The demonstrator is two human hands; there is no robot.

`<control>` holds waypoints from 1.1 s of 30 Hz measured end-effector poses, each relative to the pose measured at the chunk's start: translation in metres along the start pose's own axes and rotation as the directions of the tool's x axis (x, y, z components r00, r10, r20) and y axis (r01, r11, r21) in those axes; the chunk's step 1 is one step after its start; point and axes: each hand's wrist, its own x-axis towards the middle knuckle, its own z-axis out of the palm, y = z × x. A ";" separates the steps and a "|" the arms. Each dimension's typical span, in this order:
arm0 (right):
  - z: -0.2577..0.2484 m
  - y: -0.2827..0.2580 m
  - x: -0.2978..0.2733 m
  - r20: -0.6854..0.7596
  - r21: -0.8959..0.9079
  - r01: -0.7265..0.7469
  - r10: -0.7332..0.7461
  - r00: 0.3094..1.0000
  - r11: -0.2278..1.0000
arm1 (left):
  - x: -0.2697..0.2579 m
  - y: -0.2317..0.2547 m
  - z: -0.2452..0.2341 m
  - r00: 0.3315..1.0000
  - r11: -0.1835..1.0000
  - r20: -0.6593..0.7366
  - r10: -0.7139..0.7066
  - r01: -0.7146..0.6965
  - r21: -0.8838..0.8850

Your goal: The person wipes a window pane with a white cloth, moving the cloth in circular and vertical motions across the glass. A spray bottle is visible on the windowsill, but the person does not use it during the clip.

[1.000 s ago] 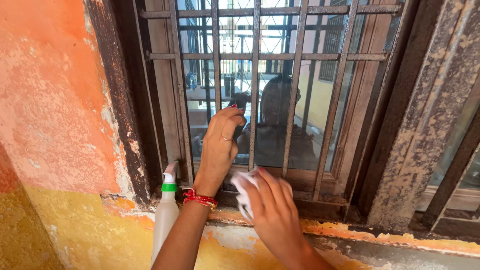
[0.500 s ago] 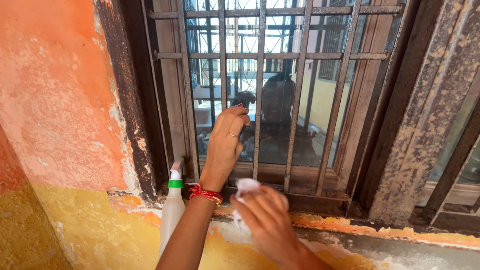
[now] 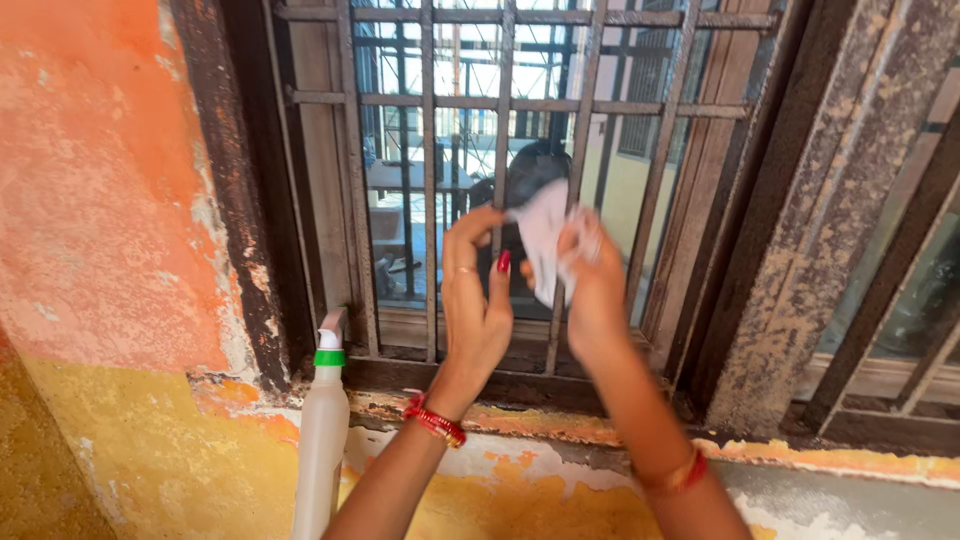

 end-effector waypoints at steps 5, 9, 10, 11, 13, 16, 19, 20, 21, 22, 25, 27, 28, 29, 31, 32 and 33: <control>-0.004 -0.032 0.080 0.110 0.289 -0.137 0.109 0.988 0.948 | 0.007 -0.006 0.032 0.927 0.867 -0.026 -0.375 0.341 -0.363; 0.000 -0.024 0.074 0.174 0.289 -0.046 -0.005 0.985 0.956 | 0.001 -0.021 0.037 0.959 0.950 -0.065 -0.277 0.263 -0.168; -0.001 -0.015 0.061 0.139 0.240 -0.013 -0.021 0.990 0.971 | -0.002 -0.024 0.038 0.958 0.953 -0.066 -0.279 0.267 -0.145; -0.005 -0.007 0.045 0.103 0.176 -0.005 -0.014 0.995 0.984 | -0.006 -0.028 0.038 0.957 0.955 -0.067 -0.281 0.272 -0.122; -0.010 0.012 0.012 0.017 0.080 -0.033 0.032 0.999 0.996 | -0.008 -0.034 0.037 0.971 0.973 -0.089 -0.221 0.214 -0.087; -0.017 0.040 -0.032 -0.119 -0.015 -0.112 0.109 0.987 0.994 | -0.009 -0.037 0.037 0.981 0.983 -0.100 -0.168 0.159 -0.088; -0.025 0.055 -0.061 -0.119 -0.020 -0.140 0.137 0.983 0.990 | -0.009 -0.037 0.039 0.959 0.954 -0.058 -0.276 0.267 -0.134; -0.026 0.057 -0.065 -0.115 -0.028 -0.157 0.153 0.982 0.987 | -0.009 -0.037 0.039 0.965 0.961 -0.064 -0.253 0.243 -0.130; -0.027 0.055 -0.067 -0.110 -0.035 -0.174 0.169 0.979 0.984 | -0.010 -0.037 0.038 0.971 0.967 -0.069 -0.230 0.220 -0.126; -0.027 0.051 -0.062 -0.104 -0.043 -0.189 0.184 0.977 0.981 | -0.010 -0.037 0.038 0.969 0.968 -0.073 -0.236 0.227 -0.109; -0.022 0.024 -0.029 -0.115 -0.130 -0.280 0.266 0.957 0.951 | -0.010 -0.040 0.040 0.972 0.974 -0.087 -0.220 0.214 -0.080; -0.015 0.000 0.010 -0.154 -0.017 -0.275 0.270 0.951 0.961 | -0.012 -0.043 0.042 0.982 0.984 -0.096 -0.164 0.156 -0.085; -0.010 -0.011 0.033 -0.110 0.007 -0.219 0.219 0.969 0.976 | -0.013 -0.044 0.041 0.977 0.979 -0.086 -0.193 0.186 -0.086; -0.005 -0.021 0.049 -0.068 0.033 -0.164 0.166 0.984 0.986 | -0.014 -0.045 0.041 0.972 0.973 -0.076 -0.223 0.216 -0.087; 0.004 -0.031 0.071 0.048 0.132 -0.066 0.060 0.997 0.989 | -0.013 -0.047 0.041 0.968 0.968 -0.073 -0.242 0.235 -0.088; 0.006 -0.032 0.073 0.097 0.185 -0.019 0.001 0.995 0.983 | -0.013 -0.047 0.042 0.969 0.969 -0.076 -0.235 0.228 -0.091; 0.008 -0.027 0.068 0.007 0.090 -0.019 0.018 1.000 0.996 | -0.013 -0.047 0.042 0.970 0.971 -0.079 -0.228 0.220 -0.094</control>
